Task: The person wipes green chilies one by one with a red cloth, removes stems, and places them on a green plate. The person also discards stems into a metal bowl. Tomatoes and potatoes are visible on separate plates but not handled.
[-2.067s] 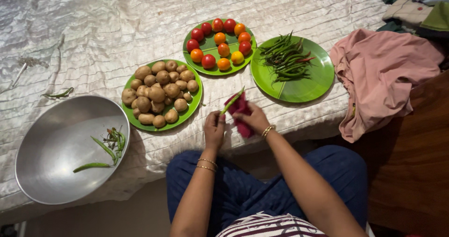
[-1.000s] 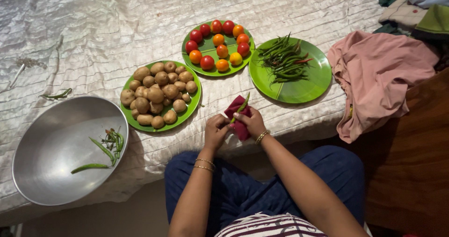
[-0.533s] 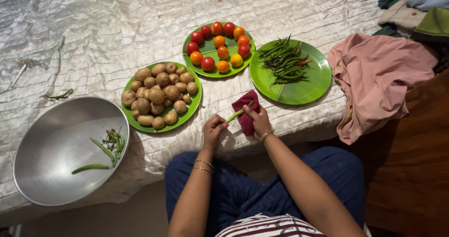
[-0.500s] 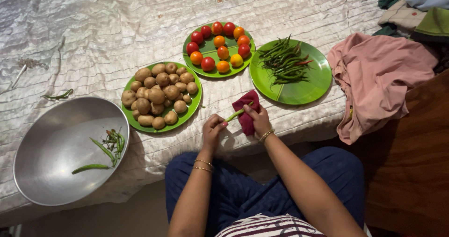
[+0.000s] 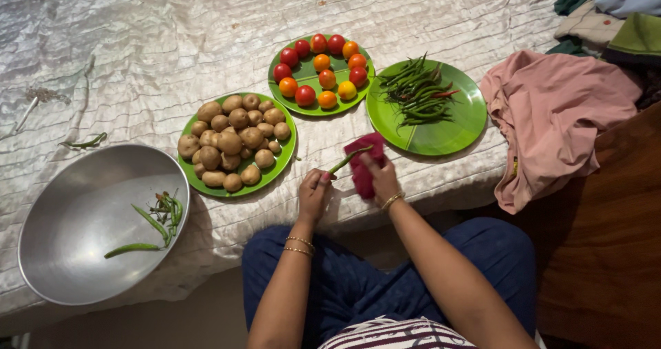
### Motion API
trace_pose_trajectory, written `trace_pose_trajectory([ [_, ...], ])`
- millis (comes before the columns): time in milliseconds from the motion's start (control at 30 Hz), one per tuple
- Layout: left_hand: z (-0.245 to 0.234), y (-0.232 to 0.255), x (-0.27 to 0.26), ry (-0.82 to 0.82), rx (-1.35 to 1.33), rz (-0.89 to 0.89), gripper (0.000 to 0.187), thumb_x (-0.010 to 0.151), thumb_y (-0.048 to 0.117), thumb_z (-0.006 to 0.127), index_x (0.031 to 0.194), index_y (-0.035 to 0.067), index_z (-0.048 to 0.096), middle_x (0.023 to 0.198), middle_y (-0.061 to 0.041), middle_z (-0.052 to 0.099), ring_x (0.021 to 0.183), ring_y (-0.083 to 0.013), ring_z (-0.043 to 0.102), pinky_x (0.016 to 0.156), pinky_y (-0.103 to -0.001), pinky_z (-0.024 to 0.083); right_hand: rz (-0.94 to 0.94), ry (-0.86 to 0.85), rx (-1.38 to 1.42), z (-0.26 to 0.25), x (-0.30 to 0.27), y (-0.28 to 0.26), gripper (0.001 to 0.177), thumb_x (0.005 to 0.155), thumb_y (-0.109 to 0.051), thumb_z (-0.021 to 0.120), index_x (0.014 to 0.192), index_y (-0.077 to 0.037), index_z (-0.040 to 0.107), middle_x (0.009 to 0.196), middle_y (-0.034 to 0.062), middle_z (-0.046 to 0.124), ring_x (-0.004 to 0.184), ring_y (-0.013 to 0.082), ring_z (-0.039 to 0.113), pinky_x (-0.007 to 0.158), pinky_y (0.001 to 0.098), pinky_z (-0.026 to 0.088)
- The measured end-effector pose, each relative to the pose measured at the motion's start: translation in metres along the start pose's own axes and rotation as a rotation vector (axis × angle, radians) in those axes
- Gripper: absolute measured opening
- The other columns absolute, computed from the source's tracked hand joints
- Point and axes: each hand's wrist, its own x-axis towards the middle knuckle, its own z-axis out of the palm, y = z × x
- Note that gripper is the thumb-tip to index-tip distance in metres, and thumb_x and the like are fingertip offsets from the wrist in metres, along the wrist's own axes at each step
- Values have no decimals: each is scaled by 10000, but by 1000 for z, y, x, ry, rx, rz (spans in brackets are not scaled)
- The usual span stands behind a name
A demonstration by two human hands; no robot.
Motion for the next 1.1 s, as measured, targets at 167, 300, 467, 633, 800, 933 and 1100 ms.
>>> trace_pose_trajectory([
  [167,0,4,1,-18,94,75,254,992,237,656,920,-5,685,842,-74,621,792,-184,602,741,-317,487,-121,-268,-470,6,-6,17,449,829,-282,852,1165,-33,690,1047,35,745,930,93,675,845,280,568],
  [300,0,9,3,-72,145,169,207,973,222,683,923,25,720,831,-73,664,797,-212,648,734,-333,499,-66,-276,-421,1,-7,21,407,862,-293,823,1153,-34,706,1044,29,752,923,81,672,842,272,561],
  [467,-1,14,3,-95,238,199,200,931,226,716,894,29,718,804,-92,662,763,-263,630,712,-366,479,-52,-204,-347,-6,-1,25,379,865,-266,823,1117,-10,702,1000,50,750,879,102,679,815,280,563],
  [633,-3,19,4,-147,312,225,215,927,257,696,868,52,725,811,-88,669,800,-280,636,762,-389,467,-49,-153,-243,-5,-1,20,349,867,-241,814,1108,-18,694,977,43,736,860,106,677,793,280,562],
  [800,-2,25,3,-142,364,243,246,930,281,694,839,54,712,815,-87,666,826,-286,630,811,-398,458,57,-72,-42,3,-8,2,293,867,-181,784,1088,-15,686,939,58,721,805,145,682,736,311,571],
  [933,-2,30,4,-147,364,233,245,931,288,700,844,61,726,800,-81,665,814,-281,632,804,-401,462,37,-38,-9,2,-9,-3,287,895,-177,763,1112,-13,671,954,57,714,826,138,681,755,300,564],
  [1100,0,38,4,-143,350,207,233,916,293,712,852,72,752,778,-75,669,794,-276,631,791,-402,464,45,29,102,1,-4,0,298,898,-189,752,1127,-24,657,952,44,708,818,135,684,738,295,570],
])
